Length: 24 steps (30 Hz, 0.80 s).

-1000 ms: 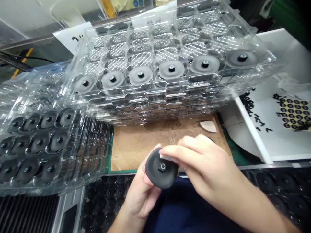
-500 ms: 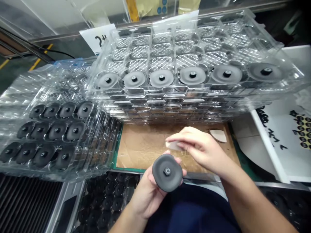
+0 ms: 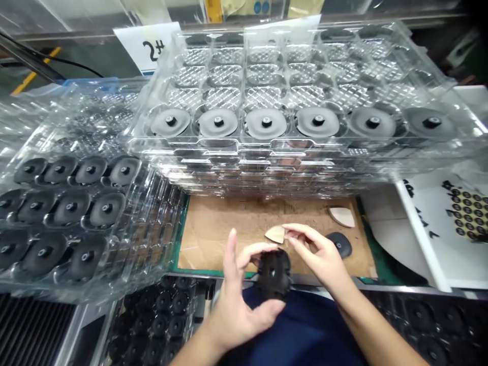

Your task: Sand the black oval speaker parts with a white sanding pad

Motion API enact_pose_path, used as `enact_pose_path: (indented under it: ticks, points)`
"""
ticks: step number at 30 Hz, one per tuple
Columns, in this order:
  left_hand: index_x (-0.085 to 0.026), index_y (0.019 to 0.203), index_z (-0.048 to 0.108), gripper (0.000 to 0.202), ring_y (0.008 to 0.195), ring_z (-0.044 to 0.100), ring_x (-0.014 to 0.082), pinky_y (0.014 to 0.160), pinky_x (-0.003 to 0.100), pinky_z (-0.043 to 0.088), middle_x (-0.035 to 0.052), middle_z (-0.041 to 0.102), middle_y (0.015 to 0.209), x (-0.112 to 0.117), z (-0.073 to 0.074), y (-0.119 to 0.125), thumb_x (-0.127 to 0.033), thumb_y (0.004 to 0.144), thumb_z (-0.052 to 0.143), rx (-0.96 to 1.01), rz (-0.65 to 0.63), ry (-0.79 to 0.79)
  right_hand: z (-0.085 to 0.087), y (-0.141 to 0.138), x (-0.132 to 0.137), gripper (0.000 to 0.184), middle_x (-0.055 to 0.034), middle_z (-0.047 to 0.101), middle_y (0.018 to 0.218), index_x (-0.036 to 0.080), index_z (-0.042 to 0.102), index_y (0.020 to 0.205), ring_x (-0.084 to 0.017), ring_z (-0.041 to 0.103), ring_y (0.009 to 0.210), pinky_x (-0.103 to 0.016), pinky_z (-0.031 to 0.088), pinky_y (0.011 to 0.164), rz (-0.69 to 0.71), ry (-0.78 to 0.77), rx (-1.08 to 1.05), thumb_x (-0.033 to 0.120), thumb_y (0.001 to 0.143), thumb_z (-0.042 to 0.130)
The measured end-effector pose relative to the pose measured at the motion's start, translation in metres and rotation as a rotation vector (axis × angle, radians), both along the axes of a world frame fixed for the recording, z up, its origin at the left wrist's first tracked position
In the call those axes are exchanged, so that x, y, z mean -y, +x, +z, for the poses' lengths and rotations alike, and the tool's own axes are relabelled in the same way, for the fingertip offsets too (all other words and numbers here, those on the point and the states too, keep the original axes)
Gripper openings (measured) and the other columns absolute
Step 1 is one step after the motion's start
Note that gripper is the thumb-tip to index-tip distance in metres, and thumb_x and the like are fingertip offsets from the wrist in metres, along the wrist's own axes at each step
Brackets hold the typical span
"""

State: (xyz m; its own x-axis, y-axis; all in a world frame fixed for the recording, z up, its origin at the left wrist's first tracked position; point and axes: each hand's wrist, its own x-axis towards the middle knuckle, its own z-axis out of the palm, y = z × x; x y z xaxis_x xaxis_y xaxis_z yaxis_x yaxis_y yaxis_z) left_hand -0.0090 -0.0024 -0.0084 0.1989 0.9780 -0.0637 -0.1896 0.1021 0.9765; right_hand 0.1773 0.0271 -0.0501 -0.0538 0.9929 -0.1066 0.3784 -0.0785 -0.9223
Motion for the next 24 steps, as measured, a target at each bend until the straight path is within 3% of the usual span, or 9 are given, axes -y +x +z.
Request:
enact_pose_path:
  ticks: [3,6,10,13,16,21,24]
  points:
    - [-0.044,0.143,-0.004,0.115,0.116,0.054,0.0245,0.102,0.043,0.036,0.0062,0.058,0.125,-0.005,-0.004,-0.003,0.0,0.068,0.071,-0.329,-0.064,0.28,0.024,0.001,0.005,0.022,-0.0052,0.068,0.086,0.021,0.065,0.102,-0.017,0.064,0.076,-0.029,0.054,0.07,-0.018,-0.008,-0.076,0.033,0.085,0.058]
    - [-0.043,0.143,-0.003,0.117,0.111,0.057,0.024,0.099,0.041,0.038,0.0063,0.059,0.123,-0.008,-0.006,-0.005,0.001,0.065,0.072,-0.345,-0.084,0.309,0.046,0.001,0.008,0.019,-0.0033,0.067,0.083,0.022,0.066,0.099,-0.015,0.062,0.075,-0.027,0.052,0.07,0.087,-0.098,-0.2,0.03,0.083,0.063]
    - [-0.034,0.145,-0.004,0.109,0.105,0.058,0.0239,0.096,0.038,0.038,0.0066,0.061,0.113,-0.007,-0.005,-0.008,-0.016,0.07,0.073,-0.242,-0.185,0.086,0.066,0.001,0.002,0.008,-0.0007,0.067,0.08,0.02,0.07,0.087,-0.012,0.059,0.071,-0.024,0.049,0.068,0.331,-0.305,-0.335,0.021,0.079,0.067]
    - [-0.026,0.145,-0.009,0.106,0.101,0.059,0.0257,0.095,0.04,0.037,0.0074,0.063,0.106,-0.008,0.0,-0.007,-0.039,0.074,0.069,-0.121,-0.293,-0.15,0.072,0.002,-0.005,0.01,0.0003,0.068,0.075,0.019,0.072,0.086,-0.01,0.059,0.067,-0.022,0.046,0.064,0.413,-0.431,-0.474,0.021,0.076,0.071]
    - [-0.023,0.145,-0.013,0.113,0.098,0.059,0.027,0.095,0.042,0.036,0.0082,0.064,0.101,-0.009,0.005,-0.004,-0.056,0.07,0.065,0.002,-0.382,-0.286,0.072,0.002,-0.009,0.01,0.0009,0.068,0.072,0.018,0.073,0.083,-0.009,0.059,0.064,-0.02,0.045,0.06,0.454,-0.486,-0.605,0.017,0.074,0.072]
    - [-0.029,0.144,-0.012,0.124,0.098,0.06,0.0282,0.097,0.044,0.034,0.0076,0.064,0.102,-0.009,0.004,-0.001,-0.057,0.058,0.074,0.047,-0.463,-0.403,0.069,0.005,-0.002,0.009,0.0008,0.069,0.068,0.017,0.073,0.072,-0.01,0.061,0.069,-0.021,0.047,0.067,0.516,-0.486,-0.745,0.009,0.073,0.07]
    - [-0.029,0.145,-0.008,0.121,0.099,0.06,0.0284,0.096,0.044,0.036,0.0076,0.064,0.102,-0.005,0.002,0.001,-0.051,0.061,0.076,0.025,-0.47,-0.381,0.064,0.009,0.01,0.008,0.0011,0.069,0.068,0.017,0.072,0.07,-0.009,0.06,0.066,-0.019,0.046,0.064,0.436,-0.507,-0.786,0.009,0.072,0.07]
